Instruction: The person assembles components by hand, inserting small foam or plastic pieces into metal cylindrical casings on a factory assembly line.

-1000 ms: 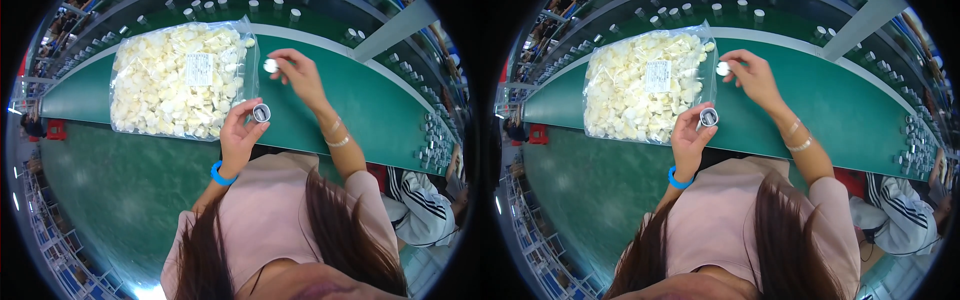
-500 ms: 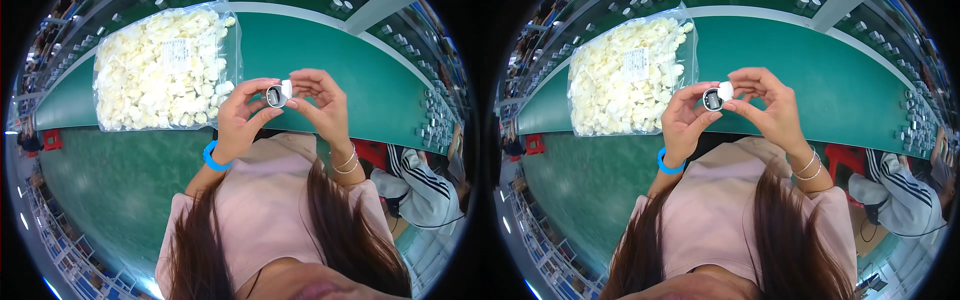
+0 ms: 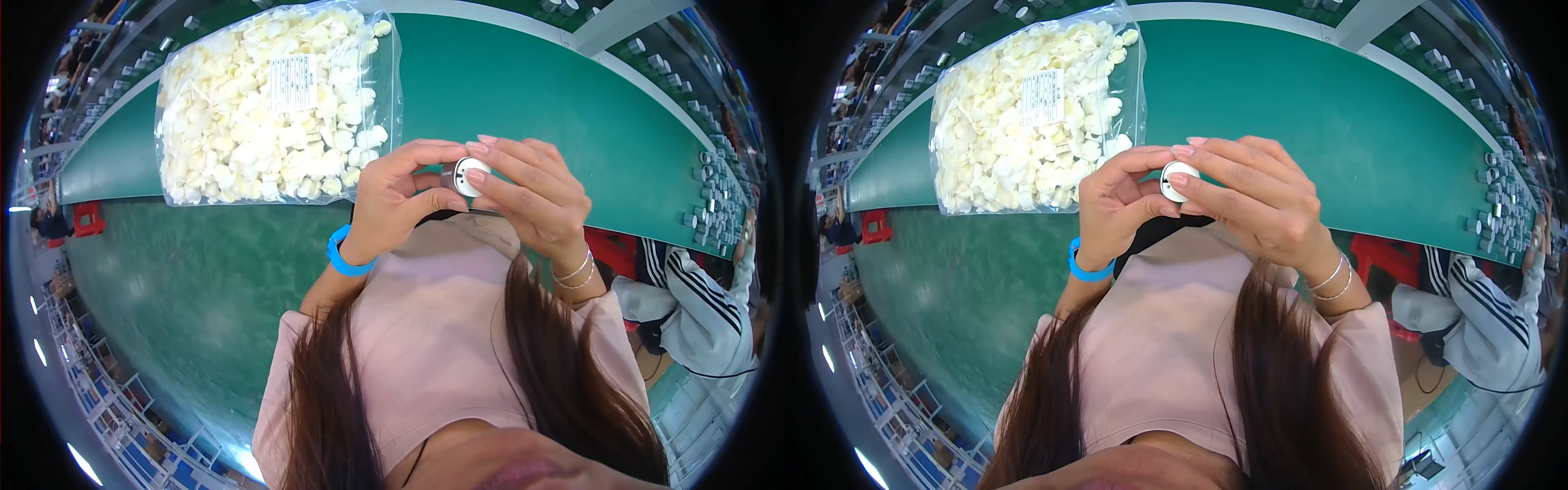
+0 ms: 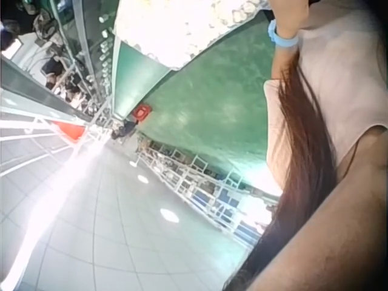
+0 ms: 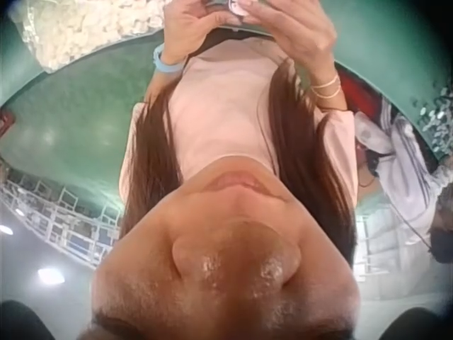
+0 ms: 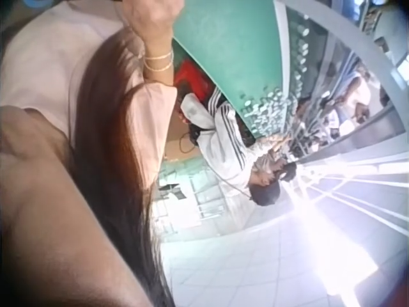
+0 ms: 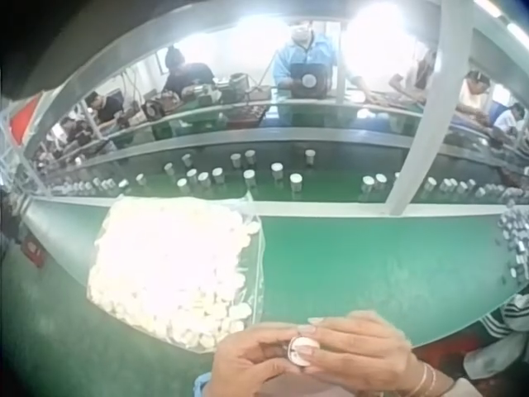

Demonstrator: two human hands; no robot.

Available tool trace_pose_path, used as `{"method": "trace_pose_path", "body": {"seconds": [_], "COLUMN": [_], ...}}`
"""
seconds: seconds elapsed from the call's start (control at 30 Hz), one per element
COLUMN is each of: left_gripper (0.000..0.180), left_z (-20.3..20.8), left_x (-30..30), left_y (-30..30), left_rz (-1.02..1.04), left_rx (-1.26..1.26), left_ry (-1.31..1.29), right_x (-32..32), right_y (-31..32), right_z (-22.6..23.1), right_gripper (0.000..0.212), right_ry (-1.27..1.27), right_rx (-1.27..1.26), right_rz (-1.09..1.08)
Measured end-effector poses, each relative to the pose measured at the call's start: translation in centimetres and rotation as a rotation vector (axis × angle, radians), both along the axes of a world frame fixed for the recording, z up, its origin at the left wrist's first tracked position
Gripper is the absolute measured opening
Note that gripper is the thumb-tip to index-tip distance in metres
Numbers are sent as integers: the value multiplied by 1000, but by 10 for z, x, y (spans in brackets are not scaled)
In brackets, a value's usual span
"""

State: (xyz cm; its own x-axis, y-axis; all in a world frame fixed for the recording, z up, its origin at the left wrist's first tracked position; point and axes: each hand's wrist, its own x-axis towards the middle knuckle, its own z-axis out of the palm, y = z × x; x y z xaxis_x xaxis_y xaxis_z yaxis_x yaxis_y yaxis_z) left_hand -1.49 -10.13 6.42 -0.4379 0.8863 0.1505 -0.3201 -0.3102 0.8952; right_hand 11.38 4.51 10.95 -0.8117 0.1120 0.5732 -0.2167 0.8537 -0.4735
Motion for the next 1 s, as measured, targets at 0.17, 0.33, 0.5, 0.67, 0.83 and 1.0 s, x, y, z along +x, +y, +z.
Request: {"method": "trace_pose_path", "body": {"seconds": [0.17,0.33,0.5,0.67,0.83,1.0], "left_gripper": [40,43,45,47,48,40], "left_z": [-1,4,1,-1,-5,-9], "left_x": [-1,2,-1,-4,-7,-9], "left_y": [-2,1,0,-4,-5,-5], "left_rz": [-3,-21,-6,-19,-69,-93], "left_rx": [4,-16,-18,-23,18,69], "left_ry": [0,-51,-22,-36,-50,-63], "right_x": [-2,1,1,1,0,-2], "right_y": [-4,-7,-11,-4,5,2], "right_z": [-7,-16,-28,-17,-5,2], "right_gripper": [25,28,28,26,23,22], "right_ry": [60,198,238,154,84,50], "right_rx": [21,-91,-46,103,224,270], "right_rz": [-14,-2,-26,8,87,93]}}
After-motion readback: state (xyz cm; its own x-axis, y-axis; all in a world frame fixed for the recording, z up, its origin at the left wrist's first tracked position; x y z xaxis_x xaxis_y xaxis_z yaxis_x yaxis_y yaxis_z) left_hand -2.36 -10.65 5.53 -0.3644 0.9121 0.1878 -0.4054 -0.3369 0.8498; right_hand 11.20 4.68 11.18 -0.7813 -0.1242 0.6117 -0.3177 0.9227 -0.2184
